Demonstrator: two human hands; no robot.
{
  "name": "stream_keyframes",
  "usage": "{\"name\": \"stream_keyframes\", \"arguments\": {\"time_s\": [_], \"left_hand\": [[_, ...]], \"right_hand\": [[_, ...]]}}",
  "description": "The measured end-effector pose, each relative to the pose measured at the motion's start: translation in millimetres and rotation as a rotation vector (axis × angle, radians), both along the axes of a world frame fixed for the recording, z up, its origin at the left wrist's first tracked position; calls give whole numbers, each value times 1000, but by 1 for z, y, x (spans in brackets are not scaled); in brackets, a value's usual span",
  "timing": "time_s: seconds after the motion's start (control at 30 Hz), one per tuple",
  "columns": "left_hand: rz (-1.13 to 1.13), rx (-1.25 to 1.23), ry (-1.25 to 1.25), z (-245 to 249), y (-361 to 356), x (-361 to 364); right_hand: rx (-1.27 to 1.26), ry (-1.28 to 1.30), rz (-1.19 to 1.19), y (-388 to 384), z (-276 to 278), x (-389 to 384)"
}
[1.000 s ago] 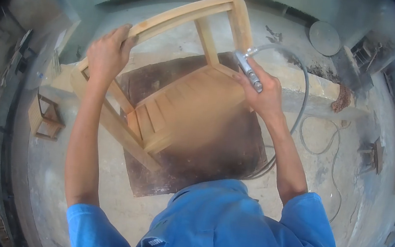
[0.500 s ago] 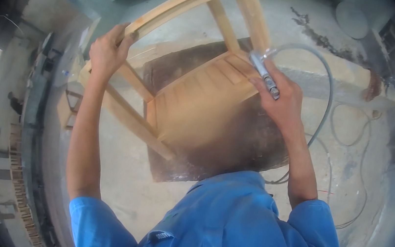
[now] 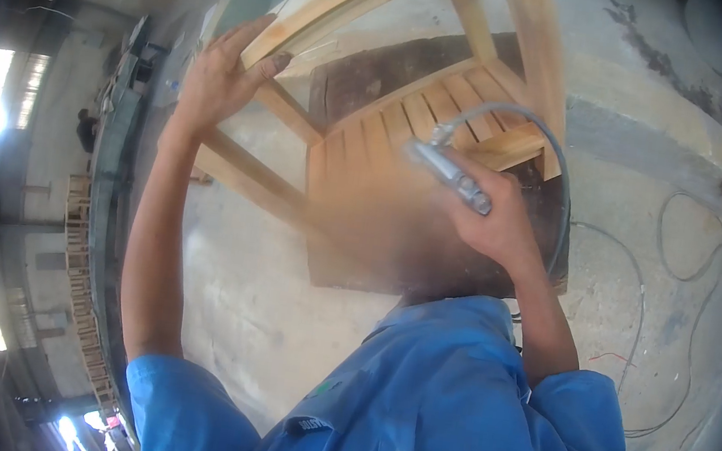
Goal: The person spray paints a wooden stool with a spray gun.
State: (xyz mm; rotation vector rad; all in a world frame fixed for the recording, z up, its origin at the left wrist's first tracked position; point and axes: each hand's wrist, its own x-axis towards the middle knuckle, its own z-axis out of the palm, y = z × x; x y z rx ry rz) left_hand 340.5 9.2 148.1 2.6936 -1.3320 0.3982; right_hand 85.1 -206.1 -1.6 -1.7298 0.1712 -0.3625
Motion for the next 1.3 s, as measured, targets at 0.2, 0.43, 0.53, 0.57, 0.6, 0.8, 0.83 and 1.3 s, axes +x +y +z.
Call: {"name": "stream_keyframes", "arguments": {"time_s": [0.2, 0.43, 0.53, 0.57, 0.6, 0.8, 0.83, 1.3], "left_hand": [[-25, 125, 101, -1, -3, -54], [-107, 294, 180, -31, 13, -125], [-106, 309, 220, -43, 17, -158], [-110, 292, 224, -48, 20, -174], [-112, 277, 227, -52, 19, -184], [-192, 198, 170, -69, 39, -191], [-209, 184, 163, -62, 50, -177], [-372, 156, 30, -83, 98, -159]], "right_hand": [[-5, 61, 237, 17, -26, -1], [115, 319, 186, 35, -46, -93], [196, 424, 67, 56, -38, -110], [200, 420, 56, 67, -42, -119], [205, 414, 48, 75, -50, -125], [2, 262, -108, 132, -54, -153], [-45, 251, -149, 146, -42, -145], [-176, 159, -416, 243, -46, -225]]}}
